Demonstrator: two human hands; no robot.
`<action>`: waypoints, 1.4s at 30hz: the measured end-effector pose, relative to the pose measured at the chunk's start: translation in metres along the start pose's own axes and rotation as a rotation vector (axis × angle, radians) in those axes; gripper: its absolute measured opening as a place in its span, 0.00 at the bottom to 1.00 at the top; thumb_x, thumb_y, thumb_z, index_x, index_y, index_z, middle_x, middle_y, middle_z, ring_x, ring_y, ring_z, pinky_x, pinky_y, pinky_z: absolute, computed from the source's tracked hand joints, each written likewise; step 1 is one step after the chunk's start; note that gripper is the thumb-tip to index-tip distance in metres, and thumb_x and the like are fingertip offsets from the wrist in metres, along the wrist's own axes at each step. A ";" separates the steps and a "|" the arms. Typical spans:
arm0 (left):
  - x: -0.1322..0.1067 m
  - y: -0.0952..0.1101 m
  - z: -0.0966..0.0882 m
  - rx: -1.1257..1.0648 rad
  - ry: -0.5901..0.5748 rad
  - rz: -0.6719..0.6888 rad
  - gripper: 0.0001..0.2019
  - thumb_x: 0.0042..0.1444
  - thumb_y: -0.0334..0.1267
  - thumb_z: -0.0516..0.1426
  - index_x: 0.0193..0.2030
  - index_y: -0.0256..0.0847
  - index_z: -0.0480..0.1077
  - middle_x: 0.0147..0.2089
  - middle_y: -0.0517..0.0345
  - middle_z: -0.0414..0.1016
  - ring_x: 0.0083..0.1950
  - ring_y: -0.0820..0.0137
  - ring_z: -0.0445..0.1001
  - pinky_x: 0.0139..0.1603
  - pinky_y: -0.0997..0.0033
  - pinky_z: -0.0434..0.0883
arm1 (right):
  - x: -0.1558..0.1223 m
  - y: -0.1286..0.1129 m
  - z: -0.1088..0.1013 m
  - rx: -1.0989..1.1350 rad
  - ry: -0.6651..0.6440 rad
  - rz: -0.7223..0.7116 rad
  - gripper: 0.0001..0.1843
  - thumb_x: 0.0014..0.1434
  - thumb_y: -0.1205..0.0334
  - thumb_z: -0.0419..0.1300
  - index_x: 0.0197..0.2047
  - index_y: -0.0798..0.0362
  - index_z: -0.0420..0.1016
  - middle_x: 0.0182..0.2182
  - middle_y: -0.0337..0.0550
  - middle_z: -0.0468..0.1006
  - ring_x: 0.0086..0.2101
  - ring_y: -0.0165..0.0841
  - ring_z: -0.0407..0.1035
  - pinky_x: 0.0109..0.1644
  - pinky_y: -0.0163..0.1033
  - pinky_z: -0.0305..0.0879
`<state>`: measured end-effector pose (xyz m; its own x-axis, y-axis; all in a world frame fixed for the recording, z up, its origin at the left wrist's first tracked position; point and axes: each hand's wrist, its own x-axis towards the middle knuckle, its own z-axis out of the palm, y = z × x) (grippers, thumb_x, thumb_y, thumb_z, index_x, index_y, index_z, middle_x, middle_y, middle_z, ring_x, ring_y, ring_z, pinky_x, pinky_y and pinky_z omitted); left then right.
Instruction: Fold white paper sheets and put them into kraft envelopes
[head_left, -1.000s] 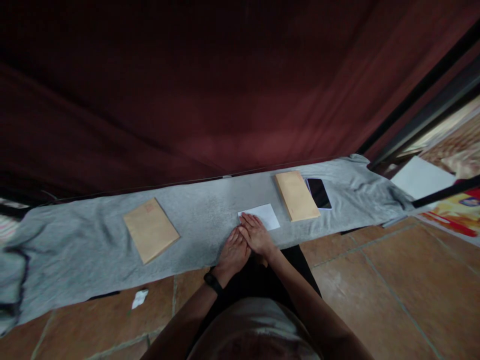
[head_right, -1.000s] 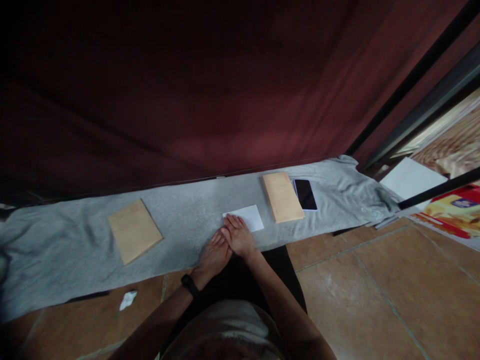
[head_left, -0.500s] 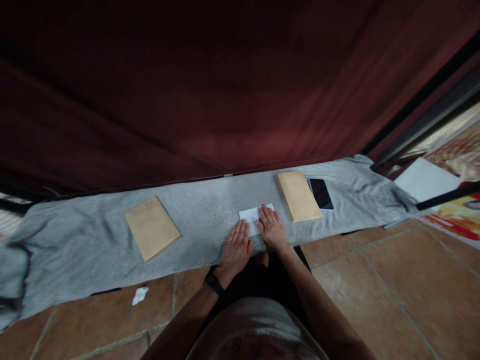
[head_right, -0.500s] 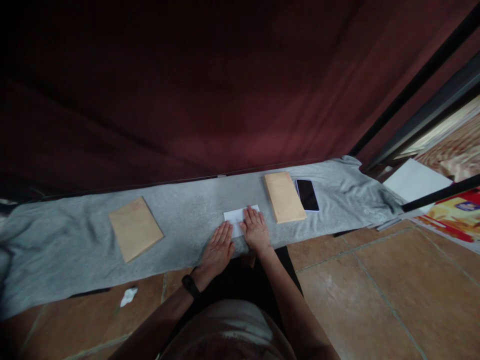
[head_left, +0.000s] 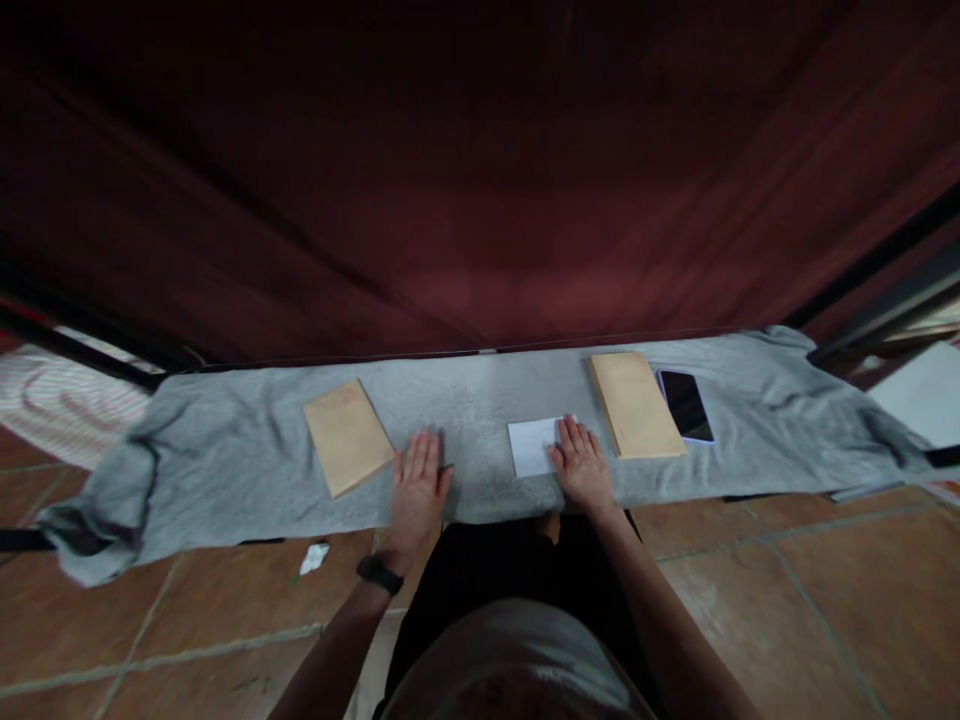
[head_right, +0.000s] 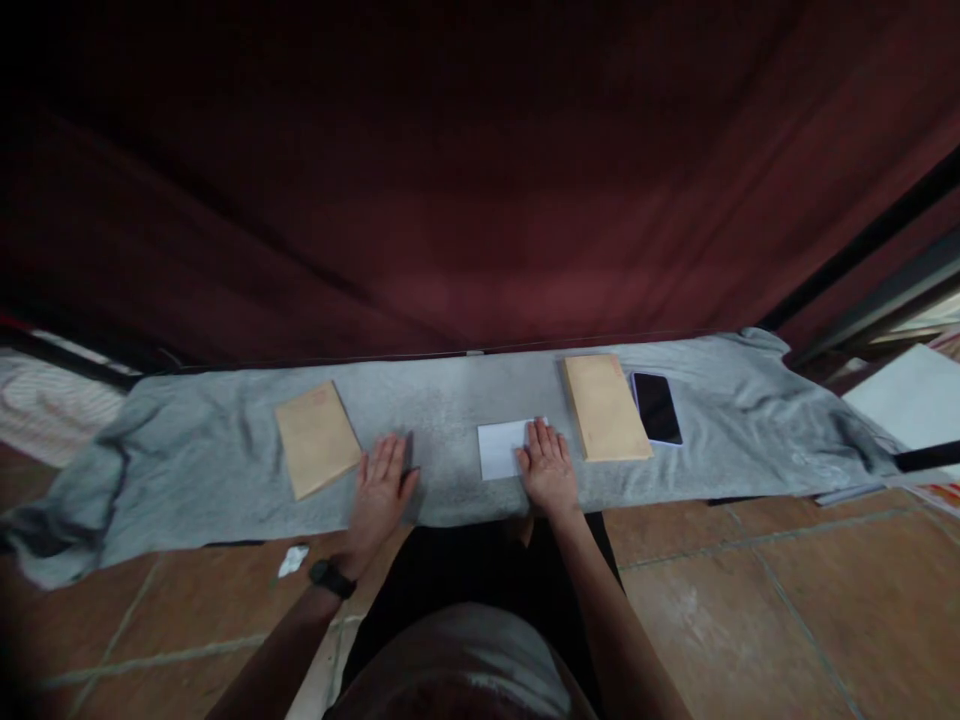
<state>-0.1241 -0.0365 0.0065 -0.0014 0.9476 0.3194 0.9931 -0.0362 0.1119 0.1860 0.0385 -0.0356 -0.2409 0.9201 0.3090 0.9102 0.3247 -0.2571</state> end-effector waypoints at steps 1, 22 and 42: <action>-0.001 -0.018 -0.004 0.035 0.023 -0.090 0.29 0.69 0.45 0.47 0.72 0.34 0.55 0.73 0.37 0.57 0.76 0.51 0.52 0.73 0.38 0.50 | 0.000 0.000 0.001 0.000 0.005 -0.003 0.31 0.73 0.52 0.46 0.73 0.59 0.55 0.70 0.57 0.58 0.68 0.48 0.54 0.70 0.56 0.50; -0.011 -0.022 -0.037 0.085 0.073 -0.002 0.11 0.67 0.36 0.48 0.46 0.40 0.72 0.43 0.48 0.79 0.46 0.58 0.76 0.50 0.57 0.70 | 0.002 -0.008 -0.010 0.117 0.024 0.028 0.28 0.72 0.56 0.47 0.69 0.60 0.62 0.68 0.58 0.62 0.68 0.48 0.54 0.71 0.59 0.52; 0.003 0.094 -0.014 -0.343 -0.204 0.390 0.45 0.55 0.49 0.65 0.74 0.41 0.49 0.78 0.40 0.46 0.78 0.51 0.45 0.73 0.41 0.54 | -0.004 -0.067 -0.040 1.419 -0.414 0.548 0.21 0.59 0.46 0.58 0.48 0.50 0.77 0.37 0.42 0.83 0.35 0.37 0.78 0.36 0.39 0.74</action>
<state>-0.0327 -0.0411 0.0313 0.4148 0.8844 0.2138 0.8203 -0.4652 0.3328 0.1392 0.0043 0.0166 -0.2895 0.9067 -0.3067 -0.0729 -0.3404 -0.9375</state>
